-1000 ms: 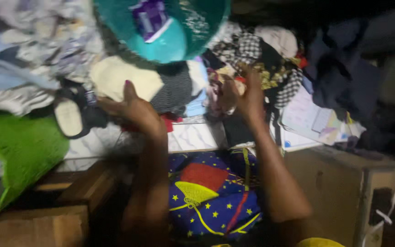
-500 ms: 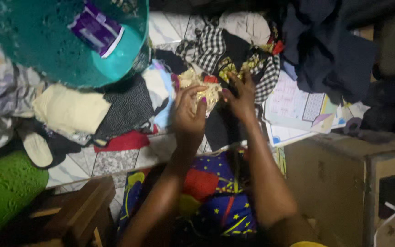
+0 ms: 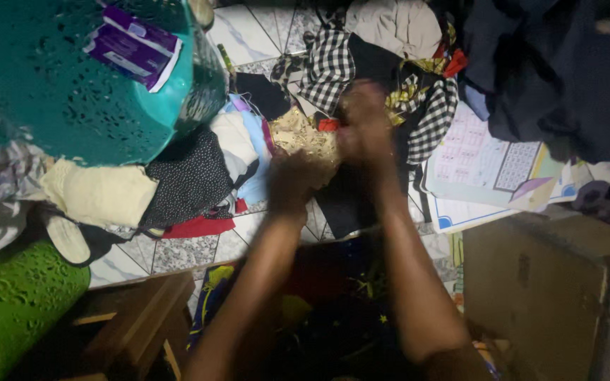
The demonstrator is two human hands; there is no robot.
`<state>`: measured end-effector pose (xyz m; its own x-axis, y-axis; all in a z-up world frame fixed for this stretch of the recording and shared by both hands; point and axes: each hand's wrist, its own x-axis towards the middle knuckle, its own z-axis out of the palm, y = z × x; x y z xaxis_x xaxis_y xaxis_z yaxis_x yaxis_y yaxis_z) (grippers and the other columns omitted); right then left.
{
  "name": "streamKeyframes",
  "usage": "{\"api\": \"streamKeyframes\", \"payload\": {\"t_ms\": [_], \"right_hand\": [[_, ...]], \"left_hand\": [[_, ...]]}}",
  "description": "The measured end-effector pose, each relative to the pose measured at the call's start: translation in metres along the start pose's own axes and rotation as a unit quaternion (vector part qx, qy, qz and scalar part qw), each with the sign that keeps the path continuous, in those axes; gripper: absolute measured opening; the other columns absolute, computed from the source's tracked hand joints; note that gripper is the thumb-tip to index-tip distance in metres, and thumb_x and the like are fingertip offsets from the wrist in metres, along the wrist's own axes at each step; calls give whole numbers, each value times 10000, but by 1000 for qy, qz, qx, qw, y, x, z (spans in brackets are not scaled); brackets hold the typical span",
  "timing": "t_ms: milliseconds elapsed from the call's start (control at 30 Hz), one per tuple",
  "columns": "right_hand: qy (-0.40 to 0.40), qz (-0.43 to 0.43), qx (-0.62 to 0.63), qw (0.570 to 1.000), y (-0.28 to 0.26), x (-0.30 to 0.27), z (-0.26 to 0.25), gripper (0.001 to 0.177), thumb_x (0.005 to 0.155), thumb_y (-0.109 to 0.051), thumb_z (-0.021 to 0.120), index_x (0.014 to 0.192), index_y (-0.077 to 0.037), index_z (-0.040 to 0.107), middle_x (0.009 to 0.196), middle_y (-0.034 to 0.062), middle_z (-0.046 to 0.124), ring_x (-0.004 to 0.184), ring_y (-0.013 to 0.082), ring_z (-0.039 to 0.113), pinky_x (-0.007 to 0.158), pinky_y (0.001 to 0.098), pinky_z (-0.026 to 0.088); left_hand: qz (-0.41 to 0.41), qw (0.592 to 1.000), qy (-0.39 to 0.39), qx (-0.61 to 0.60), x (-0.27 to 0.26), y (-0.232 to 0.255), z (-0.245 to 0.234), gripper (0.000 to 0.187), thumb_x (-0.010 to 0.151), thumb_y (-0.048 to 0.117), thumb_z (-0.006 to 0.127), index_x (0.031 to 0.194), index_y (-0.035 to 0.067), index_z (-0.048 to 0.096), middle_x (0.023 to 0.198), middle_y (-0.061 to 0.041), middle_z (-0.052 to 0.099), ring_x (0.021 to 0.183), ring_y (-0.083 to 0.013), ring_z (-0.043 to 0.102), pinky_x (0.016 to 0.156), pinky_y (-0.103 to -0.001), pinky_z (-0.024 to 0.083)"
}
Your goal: The person sorts various pieces of laundry by hand, picking up items one at a time from a pile, shaking them out, and placing them into different stacks.
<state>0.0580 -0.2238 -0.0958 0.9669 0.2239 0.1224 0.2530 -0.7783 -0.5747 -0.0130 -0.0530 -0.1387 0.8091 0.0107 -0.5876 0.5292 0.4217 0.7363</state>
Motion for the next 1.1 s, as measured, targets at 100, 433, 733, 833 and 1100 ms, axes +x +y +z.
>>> {"api": "streamKeyframes", "payload": {"t_ms": [100, 433, 733, 833, 1100], "right_hand": [[-50, 10, -11, 999, -23, -5, 15, 671, 895, -103, 728, 1511, -122, 464, 1662, 315, 217, 1533, 493, 300, 1222, 470, 385], [87, 243, 119, 959, 22, -5, 3, 882, 899, -240, 833, 1563, -7, 302, 1515, 286, 473, 1400, 395, 482, 1132, 418, 411], [-22, 278, 109, 954, -3, -5, 17, 300, 955, -254, 709, 1123, -6, 741, 1010, 172, 755, 922, 271, 731, 819, 388, 538], [-7, 239, 142, 960, 6, -14, 14, 309, 971, -254, 703, 1158, -8, 711, 1026, 137, 751, 915, 238, 730, 807, 374, 543], [281, 102, 690, 659, 81, -24, -64, 337, 1088, -164, 638, 1406, -71, 577, 1073, 128, 673, 963, 220, 669, 958, 338, 557]], "left_hand": [[-127, 973, 58, -181, -9, 11, -3, 103, 975, 187, 550, 985, 105, 612, 890, -88, 718, 759, -181, 710, 631, -293, 561], [101, 983, 61, 138, 23, -40, -33, 137, 1060, 149, 547, 974, 84, 632, 859, -74, 614, 733, -183, 604, 647, -334, 493], [18, 999, 44, 4, -28, 31, -6, 274, 962, 234, 654, 1190, 81, 658, 880, 15, 560, 718, -88, 517, 627, -241, 445], [147, 983, -8, 113, -28, 41, -10, 298, 942, 211, 682, 1194, 57, 639, 870, 15, 530, 708, -75, 489, 620, -238, 430], [5, 995, 19, -98, -42, 81, -1, 343, 943, 274, 655, 1200, 47, 636, 860, -3, 624, 636, -56, 486, 556, -219, 398]]}}
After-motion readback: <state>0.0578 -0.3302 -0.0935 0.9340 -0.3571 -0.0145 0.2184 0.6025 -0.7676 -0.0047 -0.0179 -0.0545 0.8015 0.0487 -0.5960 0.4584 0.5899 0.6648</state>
